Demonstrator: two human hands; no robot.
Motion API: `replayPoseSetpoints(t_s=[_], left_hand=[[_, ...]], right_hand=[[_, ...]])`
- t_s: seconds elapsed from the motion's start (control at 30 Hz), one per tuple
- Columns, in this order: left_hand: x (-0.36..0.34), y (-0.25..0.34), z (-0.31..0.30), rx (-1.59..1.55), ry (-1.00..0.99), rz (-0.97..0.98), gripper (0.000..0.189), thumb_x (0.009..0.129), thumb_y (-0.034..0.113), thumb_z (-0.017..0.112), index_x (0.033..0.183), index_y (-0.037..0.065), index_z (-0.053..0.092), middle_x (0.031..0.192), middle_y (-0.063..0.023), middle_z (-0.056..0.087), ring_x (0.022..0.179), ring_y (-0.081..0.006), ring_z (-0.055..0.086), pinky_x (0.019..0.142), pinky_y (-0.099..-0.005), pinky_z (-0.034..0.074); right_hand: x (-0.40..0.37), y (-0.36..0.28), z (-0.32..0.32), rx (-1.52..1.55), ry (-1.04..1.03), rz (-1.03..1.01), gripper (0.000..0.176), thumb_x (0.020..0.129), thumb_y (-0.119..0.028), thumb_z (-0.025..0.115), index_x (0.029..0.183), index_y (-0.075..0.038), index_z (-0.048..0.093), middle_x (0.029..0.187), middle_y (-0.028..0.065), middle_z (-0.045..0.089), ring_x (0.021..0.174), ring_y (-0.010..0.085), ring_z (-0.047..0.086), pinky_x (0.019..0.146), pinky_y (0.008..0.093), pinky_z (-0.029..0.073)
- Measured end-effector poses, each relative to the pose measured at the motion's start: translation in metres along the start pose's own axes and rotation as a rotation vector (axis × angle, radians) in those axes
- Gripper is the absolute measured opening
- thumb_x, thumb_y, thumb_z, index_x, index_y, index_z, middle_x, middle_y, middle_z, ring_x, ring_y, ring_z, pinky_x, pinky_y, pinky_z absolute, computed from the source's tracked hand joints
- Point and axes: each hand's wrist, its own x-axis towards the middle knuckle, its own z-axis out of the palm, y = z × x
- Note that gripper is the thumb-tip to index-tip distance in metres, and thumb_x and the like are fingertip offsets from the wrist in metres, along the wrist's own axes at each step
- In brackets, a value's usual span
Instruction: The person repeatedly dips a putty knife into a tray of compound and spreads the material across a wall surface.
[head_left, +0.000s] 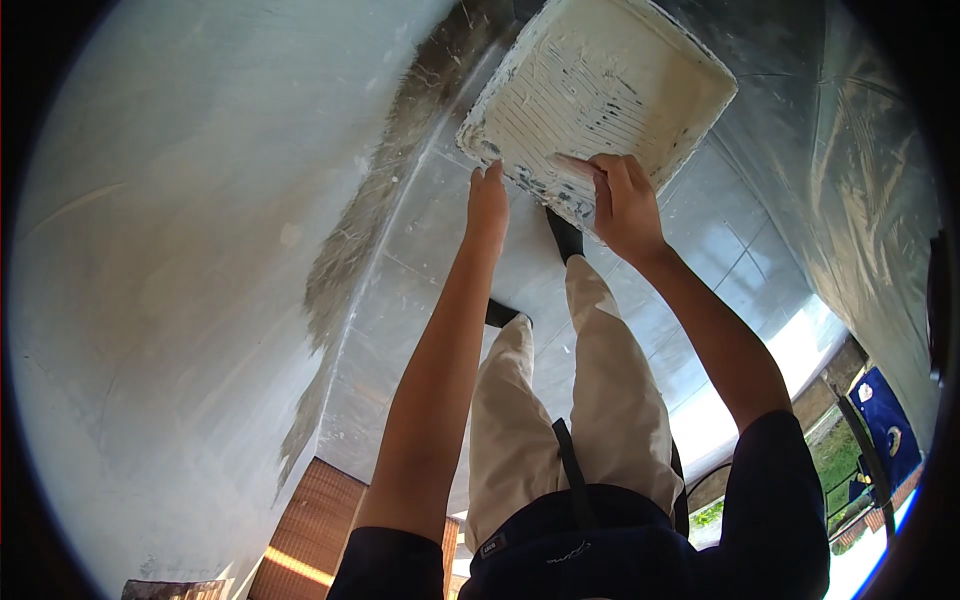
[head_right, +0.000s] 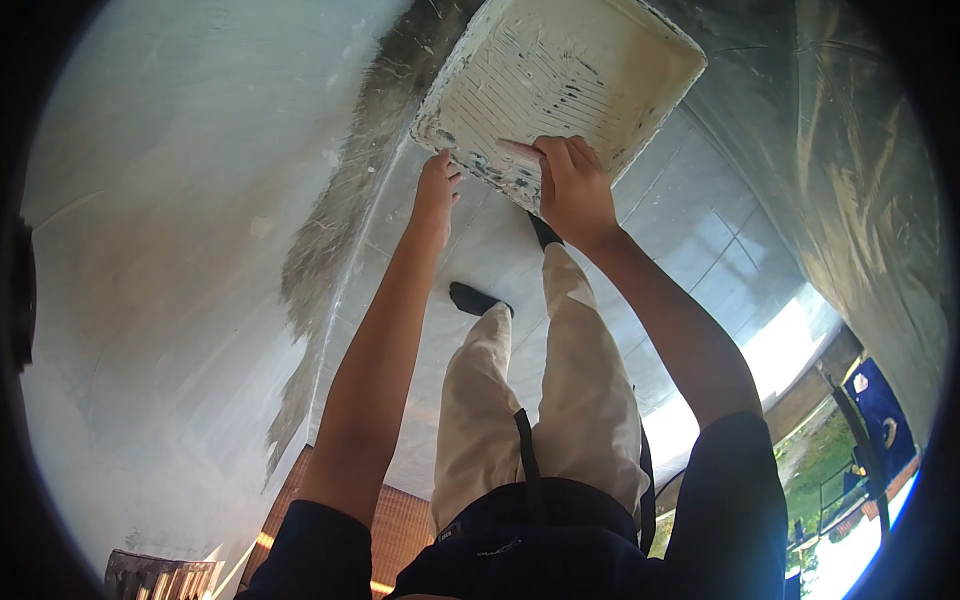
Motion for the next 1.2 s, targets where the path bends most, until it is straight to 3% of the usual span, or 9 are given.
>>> replayPoseSetpoints(t_s=[0.07,0.17,0.33,0.7,0.87,1.2], left_hand=[[-0.01,0.009,-0.001,-0.046,-0.052,-0.002,0.069,0.098,0.047,0.041,0.149,0.003,0.031,0.148,-0.0188,0.042,0.134,-0.0292,0.044,0.108,-0.0447,0.031],[-0.025,0.023,0.003,-0.106,-0.067,-0.012,0.068,0.098,0.047,0.042,0.149,0.003,0.031,0.147,-0.0181,0.043,0.134,-0.0278,0.044,0.107,-0.0432,0.034],[-0.03,0.022,0.012,-0.169,-0.059,-0.044,0.067,0.098,0.045,0.045,0.149,0.004,0.029,0.15,-0.0171,0.038,0.133,-0.0286,0.045,0.105,-0.0428,0.037],[-0.036,0.015,0.032,-0.309,-0.045,-0.04,0.068,0.098,0.041,0.049,0.151,0.008,0.022,0.152,-0.0145,0.032,0.138,-0.033,0.036,0.109,-0.0442,0.036],[-0.044,0.018,0.037,-0.351,-0.072,-0.018,0.07,0.097,0.039,0.05,0.152,0.009,0.019,0.153,-0.0163,0.029,0.14,-0.0343,0.032,0.11,-0.0436,0.035],[-0.036,0.006,0.047,-0.403,-0.026,-0.038,0.068,0.099,0.045,0.044,0.153,0.015,0.017,0.154,-0.0136,0.027,0.143,-0.0358,0.026,0.112,-0.0468,0.029]], right_hand=[[0.008,0.002,0.005,0.104,0.199,0.251,0.027,0.085,0.007,0.055,0.11,-0.004,0.055,0.093,0.0197,0.063,0.088,0.0411,0.063,0.079,0.0486,0.051],[0.021,0.025,0.005,0.049,0.289,0.264,0.03,0.086,0.006,0.054,0.115,-0.002,0.053,0.095,0.0229,0.064,0.087,0.0437,0.064,0.073,0.0494,0.051],[0.054,0.052,-0.019,-0.044,0.319,0.402,0.033,0.085,0.002,0.056,0.116,-0.007,0.058,0.095,0.0206,0.07,0.092,0.0396,0.068,0.08,0.0457,0.054],[0.105,0.135,-0.054,-0.184,0.274,0.393,0.032,0.087,-0.007,0.055,0.119,-0.013,0.061,0.102,0.0202,0.07,0.096,0.0405,0.066,0.085,0.0476,0.053],[0.11,0.151,-0.059,-0.229,0.244,0.373,0.038,0.089,-0.01,0.058,0.126,-0.018,0.06,0.108,0.0169,0.07,0.102,0.0393,0.065,0.09,0.0463,0.051],[0.117,0.153,-0.05,-0.197,0.241,0.336,0.036,0.089,-0.009,0.057,0.124,-0.016,0.062,0.108,0.0175,0.07,0.101,0.0401,0.064,0.089,0.0464,0.052]])
